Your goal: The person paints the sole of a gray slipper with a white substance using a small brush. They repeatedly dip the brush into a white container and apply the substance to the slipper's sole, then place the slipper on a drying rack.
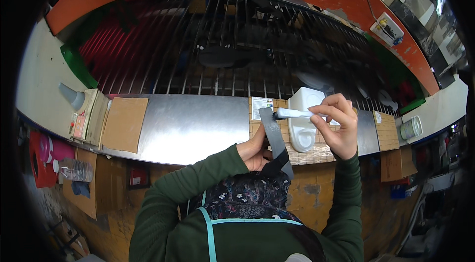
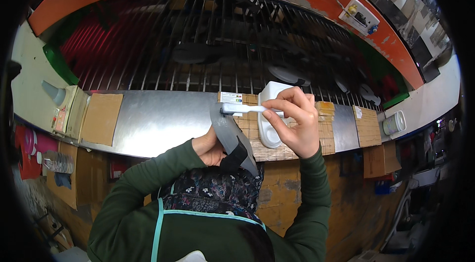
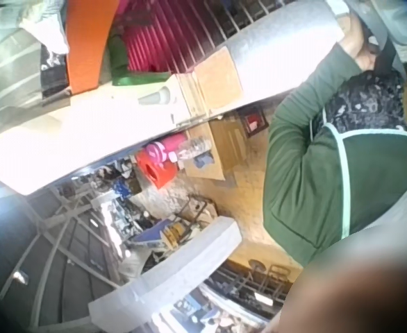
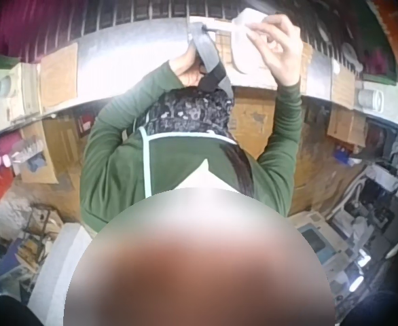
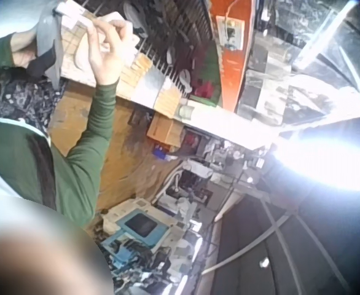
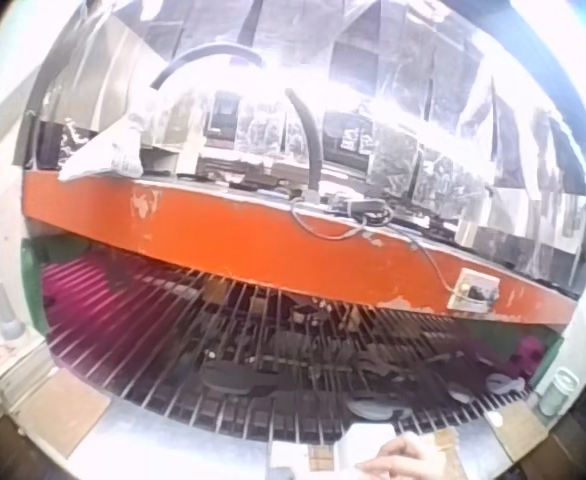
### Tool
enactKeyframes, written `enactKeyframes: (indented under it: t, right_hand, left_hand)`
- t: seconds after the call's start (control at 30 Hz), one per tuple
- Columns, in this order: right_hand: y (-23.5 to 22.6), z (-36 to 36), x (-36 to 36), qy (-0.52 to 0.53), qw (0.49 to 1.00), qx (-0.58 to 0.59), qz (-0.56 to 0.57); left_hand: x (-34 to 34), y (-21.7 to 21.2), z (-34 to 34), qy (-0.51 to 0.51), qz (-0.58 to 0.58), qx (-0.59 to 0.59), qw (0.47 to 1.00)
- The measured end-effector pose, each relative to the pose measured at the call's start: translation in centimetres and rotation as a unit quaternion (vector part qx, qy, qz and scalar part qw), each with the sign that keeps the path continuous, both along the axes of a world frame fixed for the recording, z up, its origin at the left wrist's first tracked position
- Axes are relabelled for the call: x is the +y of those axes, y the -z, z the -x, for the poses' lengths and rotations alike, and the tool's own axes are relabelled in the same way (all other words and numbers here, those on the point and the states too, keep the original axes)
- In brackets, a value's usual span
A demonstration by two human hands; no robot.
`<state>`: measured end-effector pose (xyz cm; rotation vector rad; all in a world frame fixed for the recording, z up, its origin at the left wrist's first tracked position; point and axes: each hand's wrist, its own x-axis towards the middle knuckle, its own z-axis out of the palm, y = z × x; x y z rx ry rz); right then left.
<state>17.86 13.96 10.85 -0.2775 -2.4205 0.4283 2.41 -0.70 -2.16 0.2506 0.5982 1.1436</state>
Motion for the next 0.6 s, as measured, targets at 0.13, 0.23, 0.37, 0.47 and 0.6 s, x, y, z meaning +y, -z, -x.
enactKeyframes:
  t: [0.13,0.23,0.37,0.47,0.6]
  right_hand:
    - [-0.7,0.1,0.0,-0.002,1.000,-0.013,-0.020]
    - [-1.0,0.0,-0.1,-0.008,0.999,-0.030,-0.023]
    - [-0.8,-0.3,0.0,-0.020,0.999,-0.038,-0.025]
    - [-0.3,-0.5,-0.1,-0.011,0.999,-0.035,-0.037]
    - [0.6,-0.7,-0.3,-0.007,0.999,-0.021,-0.042]
  left_hand:
    - [0.0,0.0,0.0,0.005,-0.018,-0.002,1.000]
    - [0.1,0.2,-0.1,-0.008,-0.017,-0.011,1.000]
    - [0.2,0.6,-0.1,0.000,-0.029,-0.031,0.999]
    - [0.1,0.6,0.1,0.034,-0.050,-0.033,0.998]
    - [-0.2,0.1,-0.2,0.022,-0.036,-0.028,0.999]
